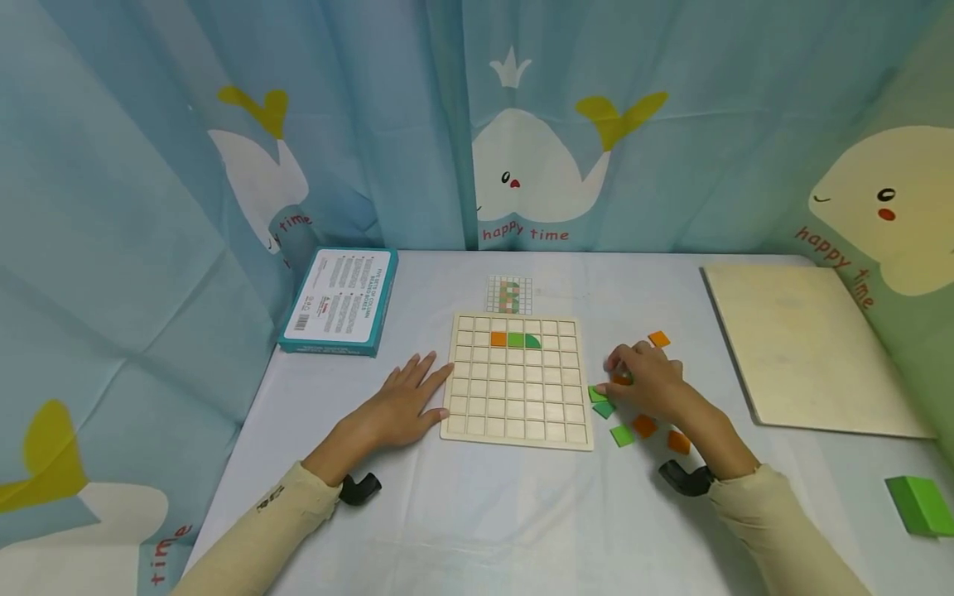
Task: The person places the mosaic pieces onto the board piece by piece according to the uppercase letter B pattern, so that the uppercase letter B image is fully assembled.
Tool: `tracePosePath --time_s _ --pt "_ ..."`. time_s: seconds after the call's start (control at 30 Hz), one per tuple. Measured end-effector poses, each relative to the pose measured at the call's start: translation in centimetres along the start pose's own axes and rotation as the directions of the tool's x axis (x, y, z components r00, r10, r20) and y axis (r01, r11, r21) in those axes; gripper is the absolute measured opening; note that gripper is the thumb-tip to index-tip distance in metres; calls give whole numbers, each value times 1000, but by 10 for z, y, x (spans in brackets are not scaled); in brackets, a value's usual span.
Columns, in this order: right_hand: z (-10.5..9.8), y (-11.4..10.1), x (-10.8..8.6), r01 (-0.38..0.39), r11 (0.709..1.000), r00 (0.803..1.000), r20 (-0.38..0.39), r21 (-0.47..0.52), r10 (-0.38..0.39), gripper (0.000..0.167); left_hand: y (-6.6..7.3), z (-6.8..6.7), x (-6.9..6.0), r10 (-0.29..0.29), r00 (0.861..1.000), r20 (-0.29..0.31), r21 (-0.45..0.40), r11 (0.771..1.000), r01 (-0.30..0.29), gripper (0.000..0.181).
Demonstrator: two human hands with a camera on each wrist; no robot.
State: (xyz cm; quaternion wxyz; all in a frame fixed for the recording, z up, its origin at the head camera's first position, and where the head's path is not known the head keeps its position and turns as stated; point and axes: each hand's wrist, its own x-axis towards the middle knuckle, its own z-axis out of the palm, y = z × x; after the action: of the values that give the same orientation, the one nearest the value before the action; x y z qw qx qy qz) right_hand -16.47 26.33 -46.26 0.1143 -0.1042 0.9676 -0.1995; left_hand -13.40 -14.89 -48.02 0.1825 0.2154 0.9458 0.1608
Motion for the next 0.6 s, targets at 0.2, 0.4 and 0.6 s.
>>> tracePosePath --time_s 0.2,0.4,0.6 --pt "0 1 2 27 1000 999 -44 2 -26 37 0 -1 0 -8 1000 10 -7 1000 8 73" --pt "2 -2 -1 115 990 992 37 79 -118 35 -1 1 0 -8 1000 9 1 1000 8 72" --pt "6 -4 0 140 987 990 9 82 -142 29 -1 0 1 -11 1000 12 -5 1000 11 73"
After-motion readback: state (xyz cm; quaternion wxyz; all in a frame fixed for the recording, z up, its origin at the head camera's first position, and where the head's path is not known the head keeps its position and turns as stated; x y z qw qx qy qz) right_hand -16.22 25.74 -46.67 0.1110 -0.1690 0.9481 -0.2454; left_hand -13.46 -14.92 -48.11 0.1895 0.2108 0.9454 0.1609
